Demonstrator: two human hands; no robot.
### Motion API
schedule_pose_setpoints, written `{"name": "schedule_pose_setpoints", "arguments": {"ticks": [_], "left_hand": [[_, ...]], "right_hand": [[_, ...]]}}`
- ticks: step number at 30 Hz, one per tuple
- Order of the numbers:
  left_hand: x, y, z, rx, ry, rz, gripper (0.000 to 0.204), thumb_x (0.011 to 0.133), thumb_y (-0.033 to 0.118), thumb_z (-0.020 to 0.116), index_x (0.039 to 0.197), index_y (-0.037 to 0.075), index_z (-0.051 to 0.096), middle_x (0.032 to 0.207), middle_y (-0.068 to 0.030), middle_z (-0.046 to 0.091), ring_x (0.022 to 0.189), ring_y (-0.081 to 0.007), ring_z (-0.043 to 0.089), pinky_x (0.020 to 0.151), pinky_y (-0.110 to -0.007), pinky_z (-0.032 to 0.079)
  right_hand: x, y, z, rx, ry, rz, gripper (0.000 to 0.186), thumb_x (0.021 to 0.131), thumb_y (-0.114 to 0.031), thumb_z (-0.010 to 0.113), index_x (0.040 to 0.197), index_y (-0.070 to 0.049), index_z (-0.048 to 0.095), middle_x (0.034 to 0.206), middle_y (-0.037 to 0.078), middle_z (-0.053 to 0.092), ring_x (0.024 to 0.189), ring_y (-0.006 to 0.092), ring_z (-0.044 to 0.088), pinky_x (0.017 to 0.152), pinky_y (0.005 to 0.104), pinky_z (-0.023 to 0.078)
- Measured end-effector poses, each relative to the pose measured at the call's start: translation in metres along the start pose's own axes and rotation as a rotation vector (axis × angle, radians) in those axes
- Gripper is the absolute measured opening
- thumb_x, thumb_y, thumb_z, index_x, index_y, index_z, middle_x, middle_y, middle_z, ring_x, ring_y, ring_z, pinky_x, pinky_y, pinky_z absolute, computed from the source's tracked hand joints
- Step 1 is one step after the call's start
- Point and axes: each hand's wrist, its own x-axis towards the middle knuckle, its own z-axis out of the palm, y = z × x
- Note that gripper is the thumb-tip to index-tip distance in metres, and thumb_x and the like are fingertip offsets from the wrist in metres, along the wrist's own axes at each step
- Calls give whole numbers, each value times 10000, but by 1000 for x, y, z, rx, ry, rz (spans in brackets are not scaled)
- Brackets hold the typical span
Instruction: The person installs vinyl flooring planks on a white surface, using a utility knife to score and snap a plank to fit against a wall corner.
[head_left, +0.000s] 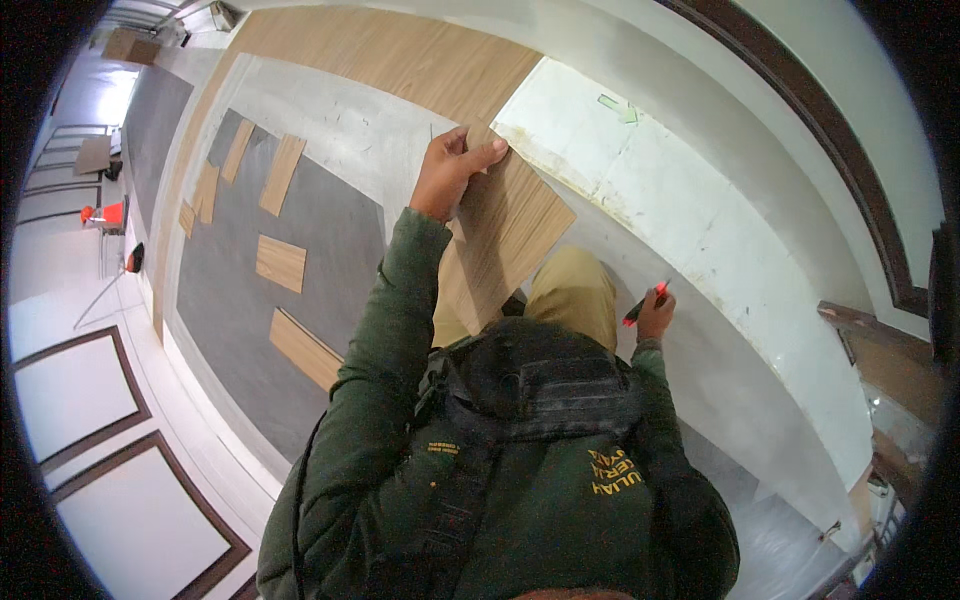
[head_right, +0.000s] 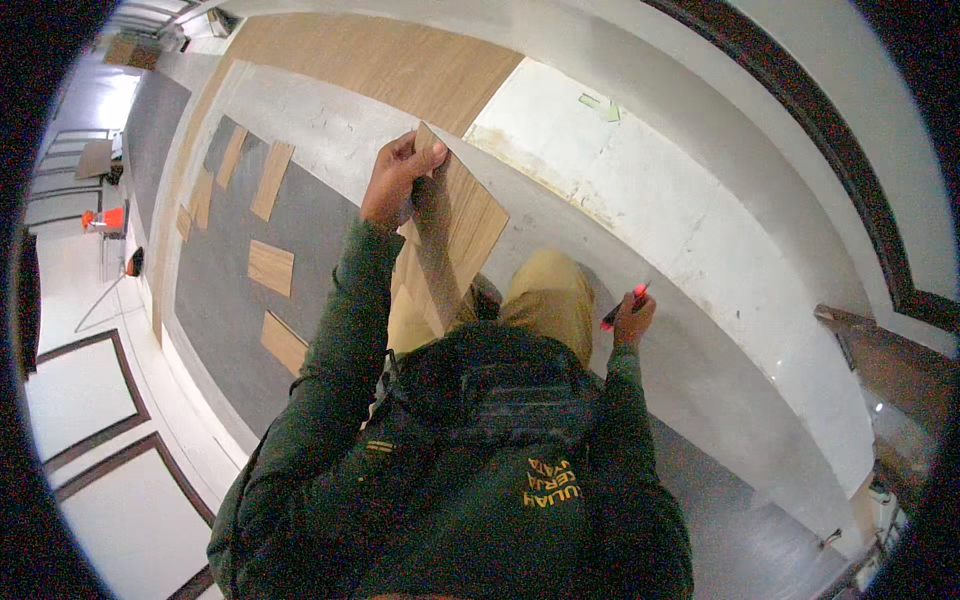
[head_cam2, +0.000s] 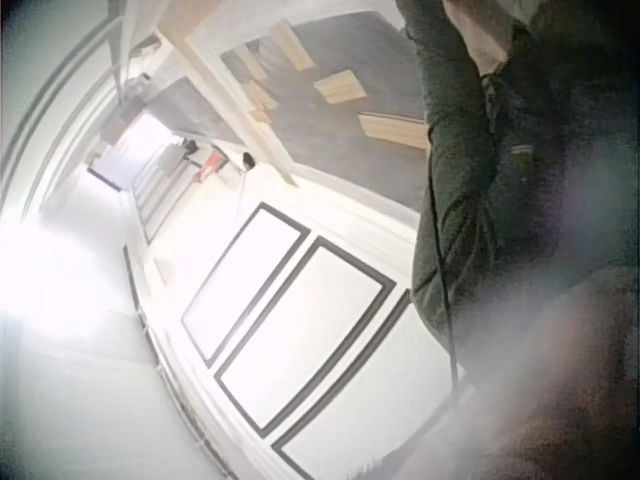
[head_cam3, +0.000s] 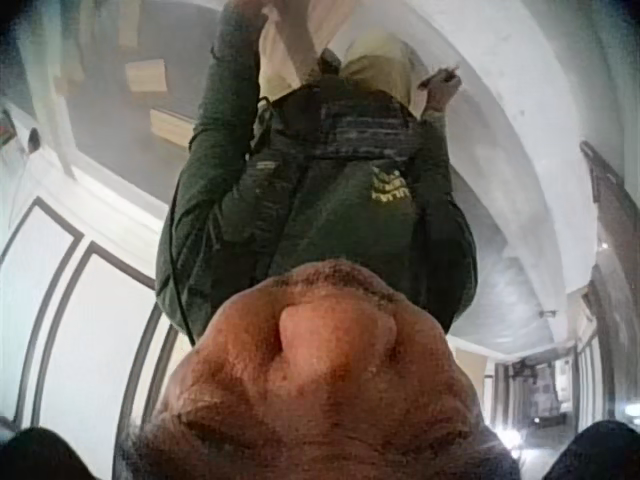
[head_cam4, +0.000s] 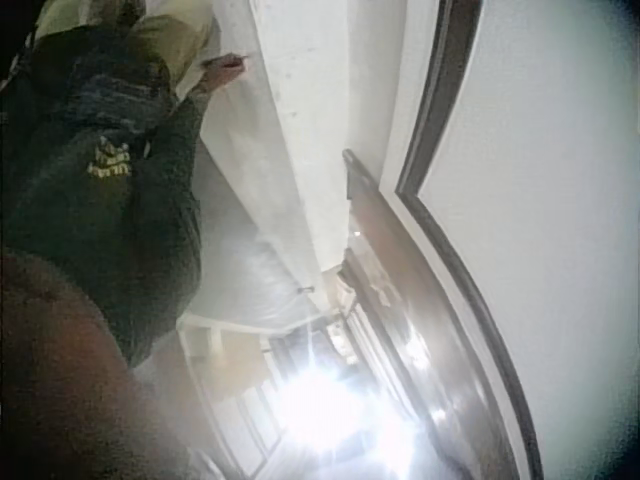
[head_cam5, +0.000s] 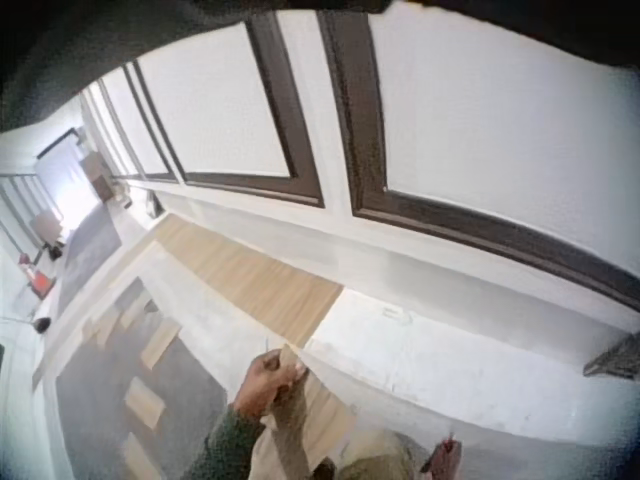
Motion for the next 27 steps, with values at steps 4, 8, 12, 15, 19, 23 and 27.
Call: {"name": "schedule_pose_setpoints", "arguments": {"ticks": [4,8,12,15,19,23,27], "left_hand": [[-27,11,-11,-53,-11,13,424,738,370,781,884,-7,654,743,-29,596,661,-105,526,632,-237,408],[-35,-6,-25,-94,-76,72,458,739,349,784,975,-25,665,828,-55,644,738,-123,574,704,-254,441],[-60,-14,-42,-239,-128,113,424,759,305,768,1012,-18,663,867,-53,650,755,-120,581,718,-253,449],[-75,-23,-50,-326,-101,157,401,766,288,763,1012,-13,663,863,-46,649,745,-112,573,706,-245,446],[-83,-28,-58,-370,-77,177,388,766,300,766,992,1,665,836,-26,637,720,-99,556,685,-242,438],[-85,-33,-70,-323,-48,153,387,761,337,771,962,25,665,818,-3,626,706,-90,545,647,-238,425],[-89,-34,-67,-318,-31,221,391,768,367,765,948,36,662,806,9,619,690,-83,539,582,-236,406]], "right_hand": [[30,-164,-57,541,-296,-23,262,900,-159,578,1092,9,521,987,108,603,815,179,574,729,327,481],[19,-295,-99,563,-615,-291,315,877,-76,585,1173,7,517,1094,111,625,894,138,603,803,286,497],[-17,-361,-101,554,-779,-524,373,849,-26,615,1210,17,531,1084,121,646,991,165,629,862,294,500],[-36,-387,-87,508,-855,-656,346,840,-14,638,1177,22,570,1081,132,657,962,174,652,855,299,509],[-50,-401,-68,490,-910,-636,362,835,-19,658,1185,11,570,1077,130,659,968,168,647,854,293,507],[-55,-409,-55,480,-867,-690,329,849,-46,667,1166,2,591,1040,113,662,940,149,636,840,286,508],[-56,-417,-50,508,-860,-727,293,866,-75,663,1142,7,611,987,93,662,898,129,620,810,266,503]]}}
